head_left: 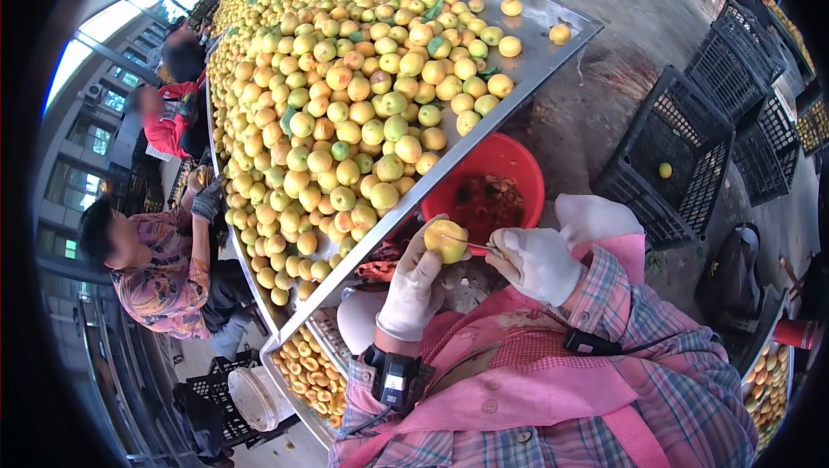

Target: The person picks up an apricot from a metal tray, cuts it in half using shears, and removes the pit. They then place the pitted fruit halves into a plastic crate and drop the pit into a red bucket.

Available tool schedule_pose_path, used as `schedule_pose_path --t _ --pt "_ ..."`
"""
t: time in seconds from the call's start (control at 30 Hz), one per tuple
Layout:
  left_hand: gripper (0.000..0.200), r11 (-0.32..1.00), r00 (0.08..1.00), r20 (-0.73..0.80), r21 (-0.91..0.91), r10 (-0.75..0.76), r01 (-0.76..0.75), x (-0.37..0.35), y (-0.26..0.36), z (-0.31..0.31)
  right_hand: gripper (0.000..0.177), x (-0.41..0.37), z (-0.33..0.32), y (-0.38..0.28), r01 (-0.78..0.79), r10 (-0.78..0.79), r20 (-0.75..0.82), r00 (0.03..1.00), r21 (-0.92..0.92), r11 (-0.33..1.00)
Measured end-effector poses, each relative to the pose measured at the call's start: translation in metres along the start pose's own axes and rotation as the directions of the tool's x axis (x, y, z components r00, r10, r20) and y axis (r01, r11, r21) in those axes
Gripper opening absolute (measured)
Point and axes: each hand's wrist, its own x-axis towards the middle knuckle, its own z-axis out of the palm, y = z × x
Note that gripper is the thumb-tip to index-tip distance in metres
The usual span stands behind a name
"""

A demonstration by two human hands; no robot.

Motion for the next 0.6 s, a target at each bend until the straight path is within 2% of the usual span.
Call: schedule_pose_path --t 0.03,0.1,0.2,0.3,0.37,0.43,0.53,0.6 --pt "0.082 1.0 1.0 0.021 0.024 0.021 -0.021 0.001 -0.002 -0.003 0.021 0.0 -0.003 -0.001 0.004 -0.004 0.004 1.0 0.0 1.0" --pt "0.082 0.998 0.998 0.042 0.046 0.043 -0.045 0.002 -0.002 -0.006 0.022 0.005 -0.015 -0.01 0.123 -0.089 0.127 0.988 -0.29 0.949" --pt "0.081 0.998 0.999 0.051 0.068 -0.002 -0.001 -0.002 0.001 -0.007 0.023 0.008 -0.02 -0.006 0.199 -0.147 0.164 0.975 -0.375 0.905" --pt "0.081 0.996 1.0 0.022 0.087 0.006 -0.008 -0.004 0.004 -0.004 0.022 0.008 -0.018 0.004 0.174 -0.121 0.161 0.98 -0.376 0.91" --pt "0.08 0.991 0.997 0.07 0.132 -0.026 0.016 -0.005 0.004 -0.01 0.022 0.009 -0.019 0.003 0.184 -0.137 0.146 0.98 -0.385 0.904" --pt "0.08 0.993 0.996 0.074 0.108 -0.056 0.048 -0.007 0.008 -0.007 0.021 0.01 -0.018 0.002 0.195 -0.155 0.132 0.979 -0.394 0.898" --pt "0.079 0.995 0.992 0.089 0.068 -0.084 0.078 -0.01 0.01 -0.006 0.021 0.009 -0.012 0.01 0.122 -0.086 0.1 0.991 -0.452 0.884" --pt "0.079 0.996 0.993 0.094 0.05 -0.077 0.072 -0.009 0.011 -0.004 0.02 0.012 -0.012 0.015 0.107 -0.106 0.022 0.994 -0.297 0.949"
